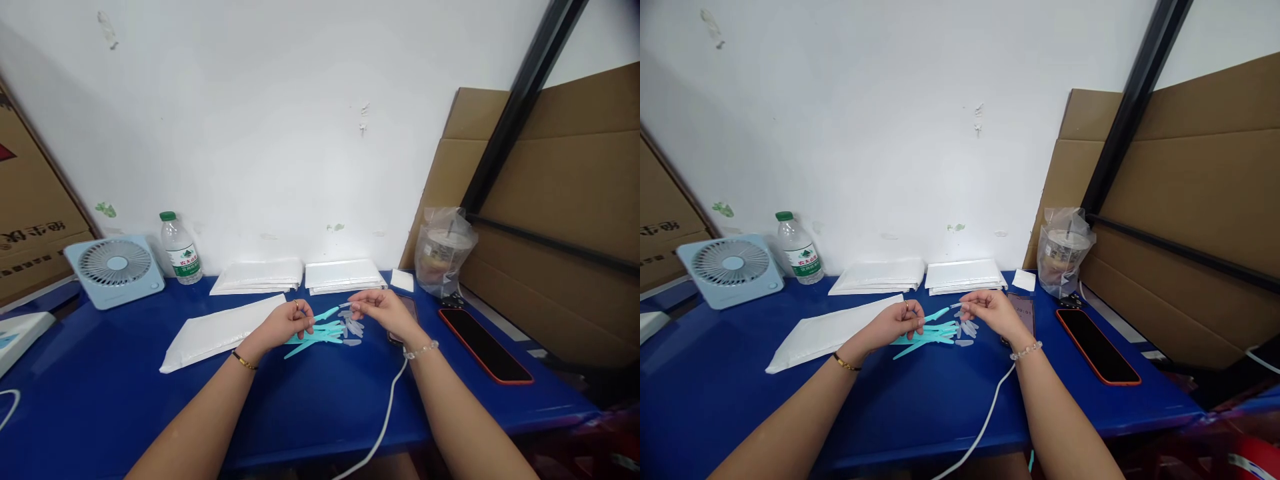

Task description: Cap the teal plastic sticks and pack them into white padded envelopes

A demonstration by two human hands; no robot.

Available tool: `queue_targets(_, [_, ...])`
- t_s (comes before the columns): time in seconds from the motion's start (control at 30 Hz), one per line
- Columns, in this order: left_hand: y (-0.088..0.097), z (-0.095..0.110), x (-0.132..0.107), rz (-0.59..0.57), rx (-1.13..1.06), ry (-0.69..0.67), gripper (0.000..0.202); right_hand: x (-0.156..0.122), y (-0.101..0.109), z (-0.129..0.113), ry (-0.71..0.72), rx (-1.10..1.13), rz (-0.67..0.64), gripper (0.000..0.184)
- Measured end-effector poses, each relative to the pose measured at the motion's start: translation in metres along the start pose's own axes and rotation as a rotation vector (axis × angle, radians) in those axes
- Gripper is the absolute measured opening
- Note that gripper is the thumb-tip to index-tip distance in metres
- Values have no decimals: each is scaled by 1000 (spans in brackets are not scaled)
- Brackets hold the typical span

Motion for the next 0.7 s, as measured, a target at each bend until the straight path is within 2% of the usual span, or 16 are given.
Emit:
queue_targets(0.2, [-1, 1, 1, -2, 32, 6, 32, 0, -4, 3, -22, -53, -20, 31])
queue_targets(0.47, [-5, -3, 2, -16, 58, -4, 28, 0, -29, 5, -52, -46, -107, 36])
queue_targets(0.57, [-6, -4, 2, 6, 114, -20, 24, 0, -37, 6, -44, -147, -132, 35])
queue_targets(0.63, [-6, 1, 2, 49, 234, -37, 22, 0, -36, 1, 34, -299, -118, 29])
queue_targets(0.7, [1, 15, -1, 178, 426, -102, 23, 0, -27, -5, 122, -434, -71, 23])
Point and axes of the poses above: each hand's wrist, its own x-axis towards the middle knuckle, its own y-axis out of the back of the hand, z = x × y, the point moved 9 cm from there along x, towards the middle knuckle, and after that the axes turned 6 degrees about -y, right-handed, at the moved point
